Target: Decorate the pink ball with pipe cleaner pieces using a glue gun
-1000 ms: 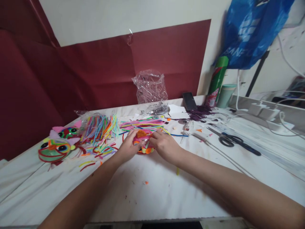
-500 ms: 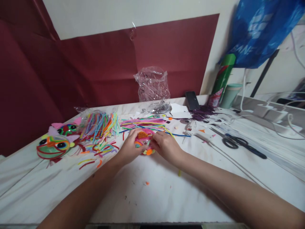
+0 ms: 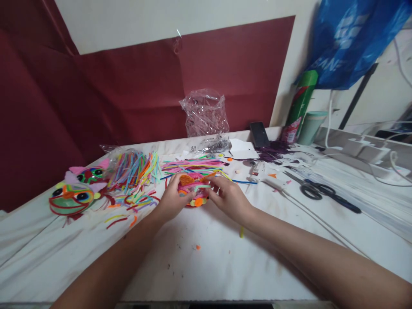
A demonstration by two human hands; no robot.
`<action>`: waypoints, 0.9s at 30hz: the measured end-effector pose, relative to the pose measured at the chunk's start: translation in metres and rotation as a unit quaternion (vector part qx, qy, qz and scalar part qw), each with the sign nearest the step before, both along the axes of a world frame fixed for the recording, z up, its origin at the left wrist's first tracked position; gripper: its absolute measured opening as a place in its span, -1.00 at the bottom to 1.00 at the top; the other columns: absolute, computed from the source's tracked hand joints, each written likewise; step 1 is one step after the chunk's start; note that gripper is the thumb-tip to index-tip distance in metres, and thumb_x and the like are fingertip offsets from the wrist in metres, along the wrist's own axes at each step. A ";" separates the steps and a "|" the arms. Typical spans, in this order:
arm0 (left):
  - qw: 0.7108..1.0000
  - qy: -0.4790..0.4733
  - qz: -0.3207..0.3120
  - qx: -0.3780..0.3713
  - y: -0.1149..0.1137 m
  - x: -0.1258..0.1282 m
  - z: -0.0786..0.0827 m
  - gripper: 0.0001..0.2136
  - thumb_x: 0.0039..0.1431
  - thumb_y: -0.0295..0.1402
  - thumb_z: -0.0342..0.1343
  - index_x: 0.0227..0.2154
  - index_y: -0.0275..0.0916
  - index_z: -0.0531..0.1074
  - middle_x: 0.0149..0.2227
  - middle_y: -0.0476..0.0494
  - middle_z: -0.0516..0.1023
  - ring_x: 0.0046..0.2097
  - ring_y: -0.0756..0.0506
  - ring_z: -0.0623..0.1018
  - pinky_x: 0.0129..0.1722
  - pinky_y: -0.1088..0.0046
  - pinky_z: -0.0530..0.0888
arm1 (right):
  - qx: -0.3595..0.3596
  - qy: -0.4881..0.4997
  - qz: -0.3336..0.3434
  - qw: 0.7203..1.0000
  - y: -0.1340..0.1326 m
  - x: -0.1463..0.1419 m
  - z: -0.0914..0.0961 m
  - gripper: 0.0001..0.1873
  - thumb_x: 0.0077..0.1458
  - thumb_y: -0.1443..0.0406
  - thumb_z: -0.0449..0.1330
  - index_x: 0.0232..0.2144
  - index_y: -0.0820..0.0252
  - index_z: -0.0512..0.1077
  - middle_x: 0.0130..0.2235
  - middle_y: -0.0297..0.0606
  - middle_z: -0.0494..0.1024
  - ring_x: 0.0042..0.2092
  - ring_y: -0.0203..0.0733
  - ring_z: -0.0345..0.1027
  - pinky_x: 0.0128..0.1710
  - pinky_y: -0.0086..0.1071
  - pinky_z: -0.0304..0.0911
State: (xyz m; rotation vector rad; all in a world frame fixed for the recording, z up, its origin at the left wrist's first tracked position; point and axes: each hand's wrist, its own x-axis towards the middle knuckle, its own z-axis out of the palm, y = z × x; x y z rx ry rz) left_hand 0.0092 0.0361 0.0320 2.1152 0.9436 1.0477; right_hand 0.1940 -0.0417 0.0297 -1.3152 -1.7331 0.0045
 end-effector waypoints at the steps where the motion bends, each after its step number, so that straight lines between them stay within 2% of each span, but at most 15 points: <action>1: 1.000 0.003 0.001 0.000 0.000 0.000 0.000 -0.60 -0.04 -0.37 0.18 -0.08 -0.17 0.30 -0.09 -0.12 0.45 0.01 -0.18 0.45 0.02 0.23 0.37 | 0.007 0.008 0.008 1.000 0.000 0.000 -0.001 -0.84 0.09 0.39 0.11 -0.25 0.23 0.46 -0.40 -0.25 0.50 -0.40 -0.23 0.34 -0.39 -0.41 0.23; 4: 1.000 0.013 0.004 0.000 -0.001 0.000 0.001 -0.60 -0.04 -0.37 0.18 -0.08 -0.18 0.29 -0.07 -0.13 0.43 0.02 -0.19 0.43 0.03 0.23 0.36 | 0.020 0.013 0.022 0.999 0.003 -0.001 -0.006 -0.85 0.09 0.44 0.09 -0.43 0.20 0.44 -0.43 -0.26 0.47 -0.39 -0.24 0.34 -0.38 -0.41 0.21; 8: 0.999 0.030 0.007 0.031 -0.002 0.001 0.001 -0.59 -0.04 -0.38 0.18 -0.07 -0.17 0.28 -0.05 -0.13 0.39 0.04 -0.18 0.40 0.06 0.24 0.33 | -0.037 0.074 0.025 0.996 0.006 -0.005 -0.010 -0.84 0.05 0.45 0.09 -0.52 0.20 0.40 -0.46 -0.27 0.45 -0.39 -0.23 0.32 -0.37 -0.39 0.20; 11: 0.998 0.038 0.014 0.053 -0.003 0.002 0.001 -0.58 -0.05 -0.40 0.18 -0.07 -0.15 0.28 -0.05 -0.12 0.36 0.03 -0.17 0.40 0.06 0.25 0.33 | -0.073 0.117 0.020 0.990 0.008 -0.008 -0.014 -0.85 0.03 0.43 0.08 -0.54 0.19 0.37 -0.51 -0.33 0.44 -0.46 -0.27 0.29 -0.43 -0.42 0.18; 17: 0.998 0.039 0.017 0.041 -0.004 0.003 0.002 -0.61 -0.06 -0.41 0.18 -0.11 -0.14 0.29 -0.11 -0.09 0.37 -0.03 -0.16 0.43 0.00 0.27 0.37 | -0.104 0.158 0.027 0.982 0.013 -0.007 -0.016 -0.89 -0.02 0.39 0.07 -0.54 0.18 0.35 -0.55 -0.39 0.43 -0.53 -0.33 0.26 -0.52 -0.48 0.16; 21: 0.999 0.035 0.019 0.034 -0.003 0.003 0.002 -0.61 -0.05 -0.38 0.18 -0.10 -0.15 0.29 -0.11 -0.11 0.38 -0.03 -0.17 0.43 0.00 0.25 0.37 | -0.109 0.156 0.041 0.981 0.012 -0.005 -0.013 -0.93 -0.05 0.39 0.09 -0.51 0.18 0.36 -0.54 -0.39 0.44 -0.52 -0.32 0.28 -0.50 -0.47 0.16; 27: 0.997 0.048 0.020 0.064 -0.008 0.005 0.004 -0.62 -0.07 -0.40 0.17 -0.13 -0.15 0.30 -0.08 -0.10 0.35 -0.01 -0.17 0.42 0.02 0.27 0.36 | -0.091 0.146 0.037 0.984 0.006 -0.009 -0.006 -0.92 -0.11 0.43 0.08 -0.52 0.16 0.29 -0.56 -0.43 0.37 -0.53 -0.34 0.20 -0.51 -0.47 0.11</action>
